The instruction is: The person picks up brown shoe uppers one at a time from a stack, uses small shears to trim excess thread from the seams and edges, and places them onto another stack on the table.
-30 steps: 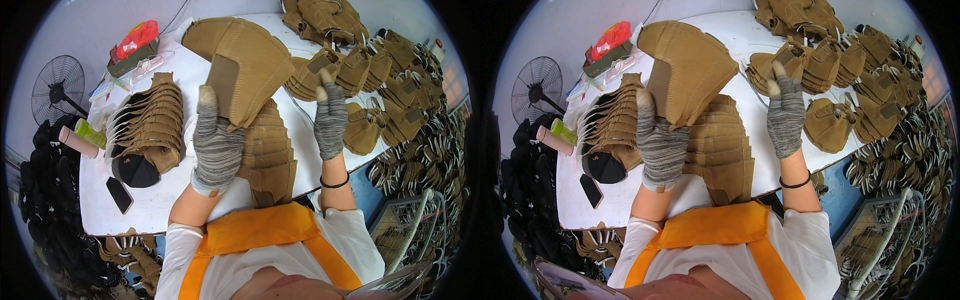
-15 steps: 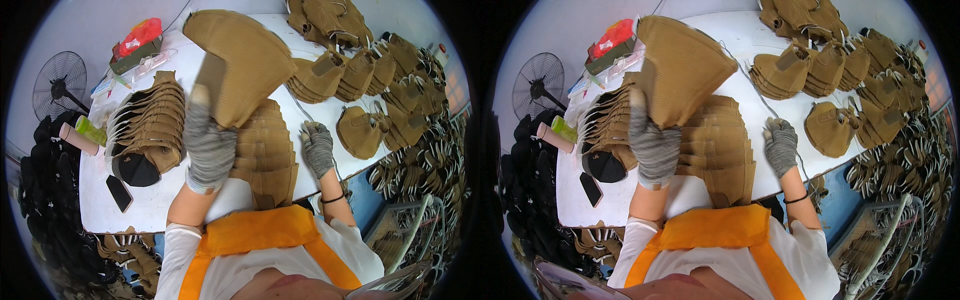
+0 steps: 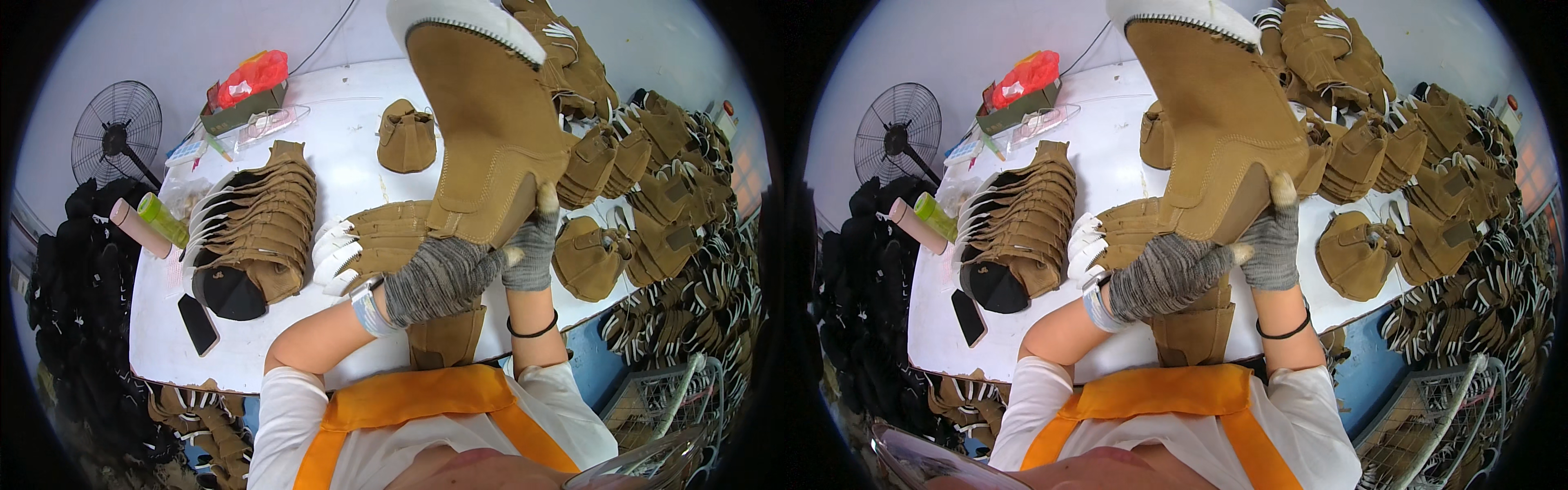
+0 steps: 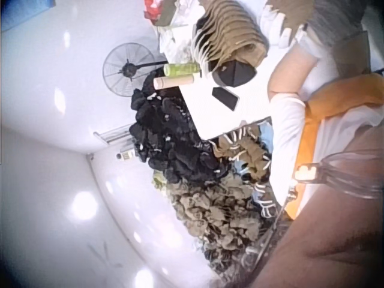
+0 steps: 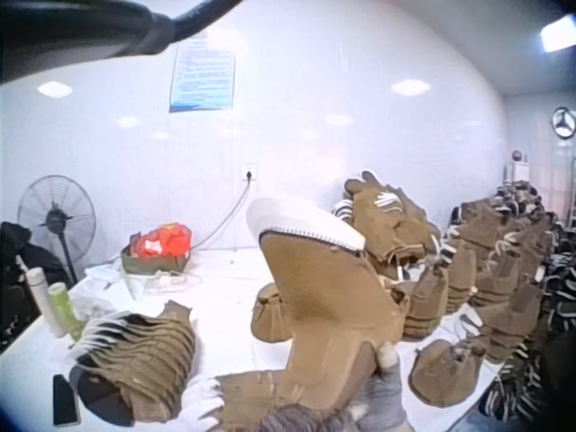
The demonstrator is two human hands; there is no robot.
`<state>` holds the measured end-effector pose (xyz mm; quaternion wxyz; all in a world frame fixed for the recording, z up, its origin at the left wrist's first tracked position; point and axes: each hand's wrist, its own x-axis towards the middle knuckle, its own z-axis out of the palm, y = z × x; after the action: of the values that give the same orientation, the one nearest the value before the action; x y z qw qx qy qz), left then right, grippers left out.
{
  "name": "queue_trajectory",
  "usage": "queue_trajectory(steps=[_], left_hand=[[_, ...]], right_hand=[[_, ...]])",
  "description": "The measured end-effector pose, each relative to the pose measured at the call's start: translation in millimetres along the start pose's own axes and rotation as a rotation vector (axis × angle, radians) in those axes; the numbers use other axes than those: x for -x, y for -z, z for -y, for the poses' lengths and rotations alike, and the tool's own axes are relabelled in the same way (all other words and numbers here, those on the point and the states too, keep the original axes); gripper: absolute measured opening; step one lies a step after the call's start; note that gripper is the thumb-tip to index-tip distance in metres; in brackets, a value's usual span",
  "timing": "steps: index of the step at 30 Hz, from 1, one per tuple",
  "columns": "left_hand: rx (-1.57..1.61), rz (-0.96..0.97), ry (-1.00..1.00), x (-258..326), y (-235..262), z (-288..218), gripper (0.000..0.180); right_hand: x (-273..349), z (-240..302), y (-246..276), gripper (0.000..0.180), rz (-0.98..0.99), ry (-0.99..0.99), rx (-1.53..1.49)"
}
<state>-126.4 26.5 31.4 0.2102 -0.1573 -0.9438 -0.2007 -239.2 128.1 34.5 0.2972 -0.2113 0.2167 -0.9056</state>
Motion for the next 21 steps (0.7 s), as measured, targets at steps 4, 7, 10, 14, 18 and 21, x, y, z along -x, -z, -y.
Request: queue_trajectory(steps=[4,7,10,14,18,21], left_hand=[[0.320,0.069,0.308,-3.0,31.1,0.6,0.040],[0.607,-0.166,0.610,17.8,49.6,23.0,0.038],[-0.222,-0.486,0.243,20.8,33.9,74.8,0.033],[-0.029,-0.296,0.513,24.9,20.8,79.3,0.026],[-0.154,-0.491,0.430,30.5,8.3,81.7,0.019],[-0.221,-0.565,0.363,28.0,10.9,81.1,0.014]], right_hand=[[-33.3,-1.7,33.5,0.065,-0.055,0.069,0.146],[-67.7,1.6,57.7,0.062,-0.041,0.092,0.256],[-101.5,-11.4,81.9,0.062,-0.131,0.058,0.316],[-112.4,-42.7,71.4,0.077,0.033,0.076,0.613],[-100.9,-41.4,54.2,0.082,0.337,-0.192,0.939],[-101.7,-39.5,47.0,0.090,0.381,-0.325,0.977]])
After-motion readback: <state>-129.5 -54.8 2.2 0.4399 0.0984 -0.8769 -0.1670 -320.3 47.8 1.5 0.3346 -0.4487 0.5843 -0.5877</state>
